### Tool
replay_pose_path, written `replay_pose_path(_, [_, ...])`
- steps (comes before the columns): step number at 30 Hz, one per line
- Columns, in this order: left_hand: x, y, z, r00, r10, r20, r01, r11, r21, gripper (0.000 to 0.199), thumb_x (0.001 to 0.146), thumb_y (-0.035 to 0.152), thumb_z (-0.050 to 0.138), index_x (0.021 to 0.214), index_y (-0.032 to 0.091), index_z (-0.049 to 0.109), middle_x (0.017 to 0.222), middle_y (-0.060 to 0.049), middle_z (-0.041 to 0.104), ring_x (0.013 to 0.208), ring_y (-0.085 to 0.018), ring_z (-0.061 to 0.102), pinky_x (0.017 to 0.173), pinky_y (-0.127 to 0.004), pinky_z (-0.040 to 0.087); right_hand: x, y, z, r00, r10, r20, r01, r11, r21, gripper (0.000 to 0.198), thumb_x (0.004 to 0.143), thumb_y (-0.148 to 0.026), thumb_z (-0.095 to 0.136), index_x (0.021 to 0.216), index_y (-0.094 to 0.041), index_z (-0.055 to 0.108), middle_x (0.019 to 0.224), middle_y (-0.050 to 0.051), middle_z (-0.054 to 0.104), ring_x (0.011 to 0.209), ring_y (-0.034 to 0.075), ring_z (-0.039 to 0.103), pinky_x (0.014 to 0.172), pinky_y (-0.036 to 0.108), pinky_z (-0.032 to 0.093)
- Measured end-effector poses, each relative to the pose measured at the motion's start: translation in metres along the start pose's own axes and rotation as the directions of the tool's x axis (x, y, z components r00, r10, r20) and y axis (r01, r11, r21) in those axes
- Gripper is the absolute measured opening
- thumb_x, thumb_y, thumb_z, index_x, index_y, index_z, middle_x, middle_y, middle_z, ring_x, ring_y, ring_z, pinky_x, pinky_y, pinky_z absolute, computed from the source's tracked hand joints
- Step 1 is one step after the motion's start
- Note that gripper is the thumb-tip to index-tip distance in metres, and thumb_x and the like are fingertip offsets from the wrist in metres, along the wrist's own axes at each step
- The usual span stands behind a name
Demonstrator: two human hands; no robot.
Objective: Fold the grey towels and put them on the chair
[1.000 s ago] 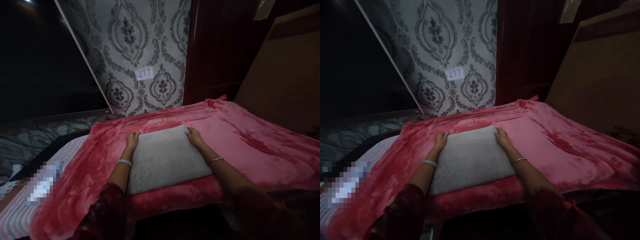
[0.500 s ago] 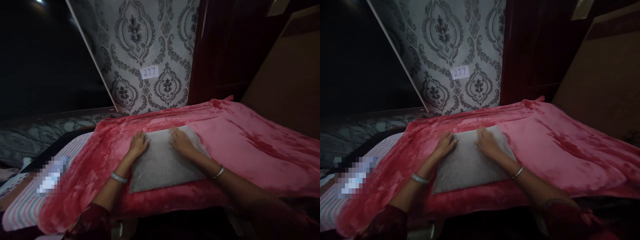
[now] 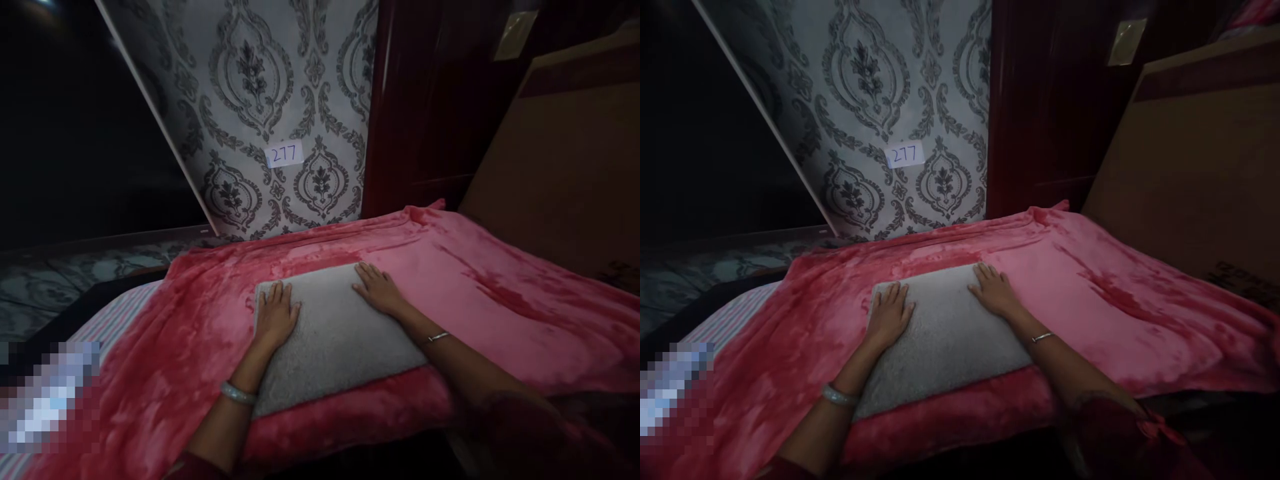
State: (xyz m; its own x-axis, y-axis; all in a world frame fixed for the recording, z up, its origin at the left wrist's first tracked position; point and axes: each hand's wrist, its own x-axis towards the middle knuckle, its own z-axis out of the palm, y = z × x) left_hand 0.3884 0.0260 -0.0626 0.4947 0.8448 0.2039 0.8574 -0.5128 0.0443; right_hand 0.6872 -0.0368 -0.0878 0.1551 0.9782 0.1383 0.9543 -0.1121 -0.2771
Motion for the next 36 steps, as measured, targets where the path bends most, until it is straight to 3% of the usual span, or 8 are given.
replay_pose_path(6, [0.005, -0.007, 0.0, 0.999, -0.037, -0.006, 0.037, 0.995, -0.09, 0.054, 0.099, 0.037, 0.038, 0.147, 0.014, 0.048, 0.158, -0.018, 0.041, 0.149, -0.031, 0.034, 0.122, -0.058, 0.022, -0.006, 0.013, 0.007, 0.997, 0.078, -0.026, -0.075, 0.993, 0.088, 0.064, 0.102, -0.05, 0.032, 0.159, -0.02, 0.03, 0.164, 0.014, 0.026, 0.151, 0.032, 0.024, 0.12, 0.057, 0.021])
replay_pose_path(12, [-0.004, -0.031, -0.015, 1.0, -0.009, 0.03, 0.018, 0.948, -0.319, 0.048, 0.097, 0.024, 0.039, 0.143, 0.02, 0.054, 0.154, -0.011, 0.049, 0.146, -0.024, 0.039, 0.123, -0.052, 0.024, -0.01, -0.007, -0.023, 0.987, 0.158, 0.002, -0.158, 0.987, 0.037, 0.062, 0.099, -0.043, 0.042, 0.155, -0.015, 0.037, 0.165, 0.017, 0.022, 0.152, 0.038, 0.019, 0.117, 0.063, 0.023])
replay_pose_path(16, [-0.044, -0.032, -0.018, 0.998, -0.051, -0.049, 0.033, 0.95, -0.31, 0.048, 0.096, 0.024, 0.04, 0.142, 0.018, 0.055, 0.151, -0.013, 0.052, 0.144, -0.026, 0.043, 0.121, -0.054, 0.028, -0.044, -0.075, -0.027, 0.983, -0.144, -0.114, 0.144, 0.99, -0.006, 0.062, 0.098, -0.035, 0.041, 0.156, -0.013, 0.036, 0.165, 0.015, 0.019, 0.153, 0.033, 0.014, 0.121, 0.06, 0.016])
replay_pose_path(20, [-0.089, -0.017, -0.005, 0.999, 0.044, 0.001, -0.042, 0.969, -0.245, 0.054, 0.097, 0.032, 0.041, 0.149, 0.019, 0.046, 0.16, -0.012, 0.038, 0.15, -0.026, 0.032, 0.123, -0.053, 0.024, -0.105, -0.152, 0.005, 0.883, -0.469, 0.011, 0.469, 0.883, 0.03, 0.064, 0.1, -0.037, 0.039, 0.157, -0.009, 0.034, 0.163, 0.015, 0.027, 0.152, 0.029, 0.022, 0.124, 0.051, 0.02])
replay_pose_path(23, [-0.105, -0.011, 0.004, 0.997, 0.075, 0.029, -0.068, 0.979, -0.193, 0.057, 0.098, 0.033, 0.038, 0.153, 0.018, 0.041, 0.164, -0.012, 0.031, 0.153, -0.026, 0.025, 0.123, -0.054, 0.023, -0.131, -0.17, 0.026, 0.842, -0.539, 0.034, 0.538, 0.842, 0.023, 0.065, 0.101, -0.042, 0.041, 0.156, -0.009, 0.035, 0.163, 0.014, 0.026, 0.153, 0.028, 0.02, 0.124, 0.052, 0.019])
replay_pose_path(26, [-0.107, -0.01, 0.006, 0.998, 0.067, 0.004, -0.065, 0.984, -0.169, 0.057, 0.099, 0.033, 0.037, 0.154, 0.019, 0.039, 0.164, -0.012, 0.03, 0.153, -0.027, 0.025, 0.123, -0.054, 0.025, -0.134, -0.141, 0.03, 0.877, -0.48, 0.007, 0.48, 0.877, -0.019, 0.065, 0.1, -0.044, 0.043, 0.156, -0.012, 0.036, 0.163, 0.013, 0.026, 0.152, 0.027, 0.021, 0.124, 0.05, 0.019])
replay_pose_path(31, [-0.105, -0.012, 0.008, 0.998, 0.056, -0.015, -0.058, 0.978, -0.202, 0.057, 0.1, 0.035, 0.035, 0.155, 0.022, 0.039, 0.164, -0.01, 0.032, 0.152, -0.026, 0.027, 0.123, -0.054, 0.024, -0.143, -0.041, 0.019, 0.977, -0.196, -0.085, 0.189, 0.978, -0.092, 0.065, 0.099, -0.045, 0.039, 0.158, -0.019, 0.033, 0.163, 0.011, 0.03, 0.151, 0.027, 0.027, 0.122, 0.051, 0.024])
replay_pose_path(36, [-0.105, -0.014, 0.014, 0.998, 0.044, -0.04, -0.053, 0.96, -0.274, 0.057, 0.1, 0.04, 0.035, 0.154, 0.024, 0.041, 0.164, -0.008, 0.031, 0.153, -0.026, 0.025, 0.125, -0.053, 0.022, -0.168, 0.034, 0.011, 0.983, 0.025, -0.182, -0.042, 0.995, -0.088, 0.063, 0.1, -0.041, 0.029, 0.16, -0.02, 0.028, 0.16, 0.013, 0.036, 0.15, 0.029, 0.029, 0.116, 0.057, 0.033])
